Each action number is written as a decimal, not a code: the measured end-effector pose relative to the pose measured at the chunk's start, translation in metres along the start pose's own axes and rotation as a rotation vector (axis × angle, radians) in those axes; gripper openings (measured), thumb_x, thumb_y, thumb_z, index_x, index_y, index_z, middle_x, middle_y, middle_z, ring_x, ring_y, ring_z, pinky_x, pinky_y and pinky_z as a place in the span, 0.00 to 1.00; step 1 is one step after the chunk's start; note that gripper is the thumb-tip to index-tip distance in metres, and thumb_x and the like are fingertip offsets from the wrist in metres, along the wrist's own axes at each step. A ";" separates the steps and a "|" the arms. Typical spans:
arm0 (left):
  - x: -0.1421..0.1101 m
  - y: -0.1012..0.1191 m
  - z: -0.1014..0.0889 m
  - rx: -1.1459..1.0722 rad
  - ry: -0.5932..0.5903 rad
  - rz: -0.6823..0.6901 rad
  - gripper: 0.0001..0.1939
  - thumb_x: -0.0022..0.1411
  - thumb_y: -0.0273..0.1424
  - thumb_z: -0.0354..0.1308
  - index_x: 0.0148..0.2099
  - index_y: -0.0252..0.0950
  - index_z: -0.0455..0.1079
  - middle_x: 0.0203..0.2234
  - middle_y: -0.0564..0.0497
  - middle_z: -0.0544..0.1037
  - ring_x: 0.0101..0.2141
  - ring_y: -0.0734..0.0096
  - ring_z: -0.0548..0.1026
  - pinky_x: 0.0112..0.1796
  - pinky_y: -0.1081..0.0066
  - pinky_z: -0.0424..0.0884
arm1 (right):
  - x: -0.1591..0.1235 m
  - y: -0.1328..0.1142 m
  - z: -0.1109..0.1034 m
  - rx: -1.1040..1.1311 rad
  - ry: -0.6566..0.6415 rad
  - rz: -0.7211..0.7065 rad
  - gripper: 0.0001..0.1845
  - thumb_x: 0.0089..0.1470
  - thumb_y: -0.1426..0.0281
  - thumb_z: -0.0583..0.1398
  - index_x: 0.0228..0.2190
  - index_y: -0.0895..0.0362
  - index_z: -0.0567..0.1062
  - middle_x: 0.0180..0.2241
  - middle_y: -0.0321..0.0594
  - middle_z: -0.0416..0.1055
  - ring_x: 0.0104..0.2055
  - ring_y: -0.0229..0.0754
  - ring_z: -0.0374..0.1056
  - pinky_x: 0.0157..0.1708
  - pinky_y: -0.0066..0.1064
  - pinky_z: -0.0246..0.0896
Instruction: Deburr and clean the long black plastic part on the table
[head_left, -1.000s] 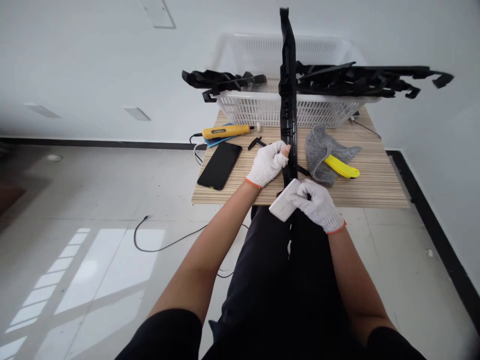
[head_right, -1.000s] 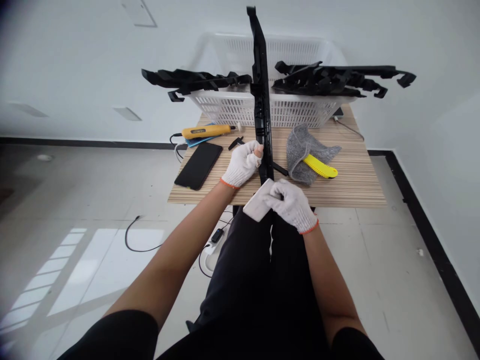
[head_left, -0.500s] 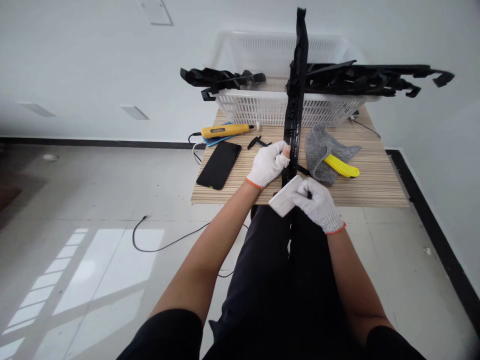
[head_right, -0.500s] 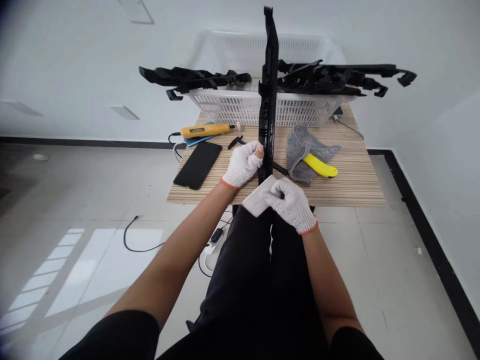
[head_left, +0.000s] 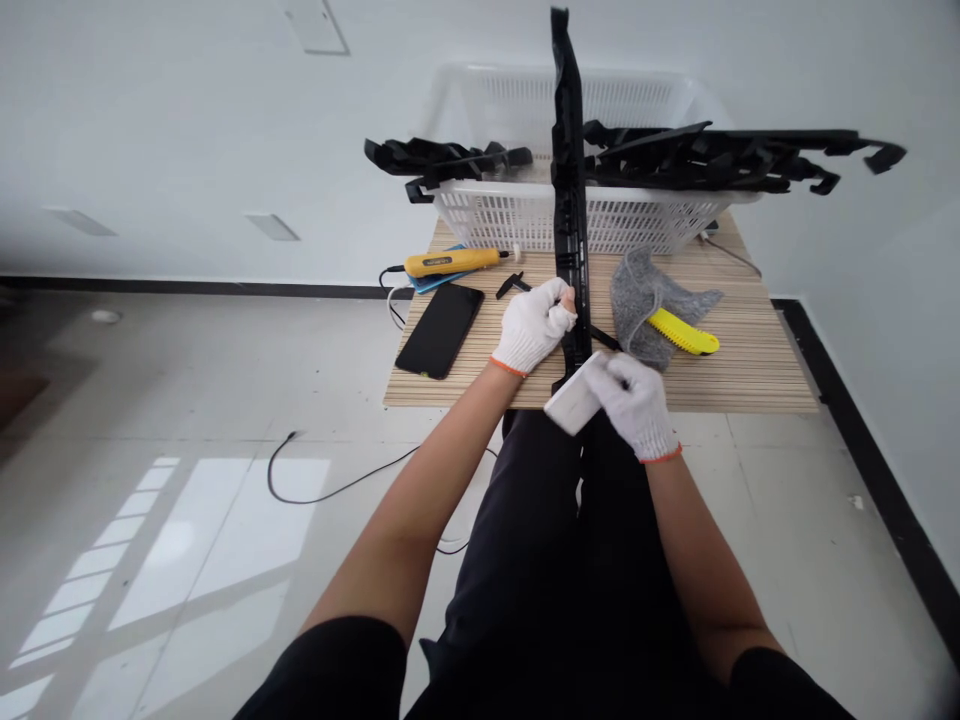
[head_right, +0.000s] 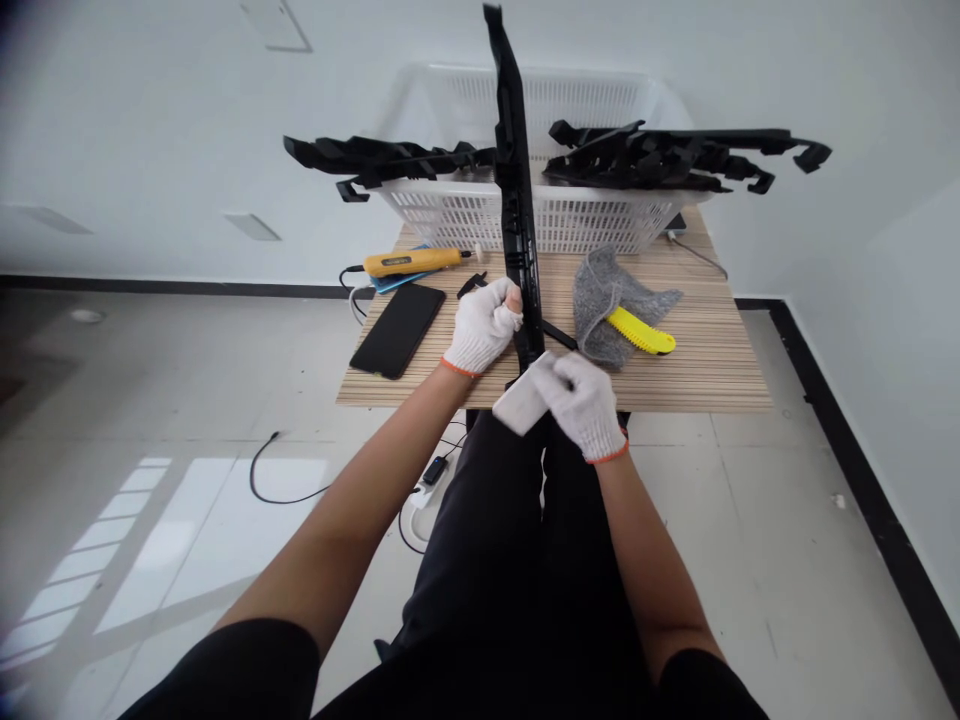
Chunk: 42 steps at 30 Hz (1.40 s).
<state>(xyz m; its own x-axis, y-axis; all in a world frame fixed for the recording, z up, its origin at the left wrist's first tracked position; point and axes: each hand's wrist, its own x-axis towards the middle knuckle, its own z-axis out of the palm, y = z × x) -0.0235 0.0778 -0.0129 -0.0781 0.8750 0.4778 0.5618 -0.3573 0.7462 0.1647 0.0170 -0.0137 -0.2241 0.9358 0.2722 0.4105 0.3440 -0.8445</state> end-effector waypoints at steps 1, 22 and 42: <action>0.000 0.000 0.000 0.004 0.005 -0.002 0.22 0.70 0.47 0.46 0.27 0.39 0.59 0.19 0.55 0.65 0.23 0.72 0.63 0.29 0.68 0.54 | 0.000 0.001 0.000 0.022 0.080 0.032 0.28 0.62 0.60 0.61 0.19 0.53 0.52 0.21 0.30 0.50 0.25 0.35 0.49 0.29 0.34 0.47; 0.001 0.004 0.000 0.047 -0.046 -0.072 0.22 0.69 0.48 0.45 0.27 0.40 0.62 0.19 0.55 0.67 0.23 0.70 0.65 0.29 0.68 0.56 | 0.007 0.001 -0.011 0.042 0.068 0.127 0.28 0.59 0.56 0.61 0.19 0.53 0.52 0.20 0.29 0.49 0.25 0.34 0.48 0.27 0.32 0.45; 0.000 0.002 0.000 -0.014 -0.025 -0.050 0.22 0.70 0.47 0.46 0.27 0.40 0.60 0.19 0.55 0.68 0.24 0.72 0.66 0.29 0.68 0.57 | -0.002 0.025 -0.032 0.210 -0.267 0.054 0.40 0.45 0.58 0.75 0.58 0.47 0.72 0.59 0.40 0.73 0.62 0.53 0.68 0.65 0.47 0.59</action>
<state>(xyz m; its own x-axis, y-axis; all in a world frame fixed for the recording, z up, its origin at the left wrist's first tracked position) -0.0225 0.0773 -0.0119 -0.0848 0.8998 0.4280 0.5460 -0.3174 0.7754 0.2042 0.0260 -0.0208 -0.4417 0.8894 0.1180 0.2433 0.2453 -0.9384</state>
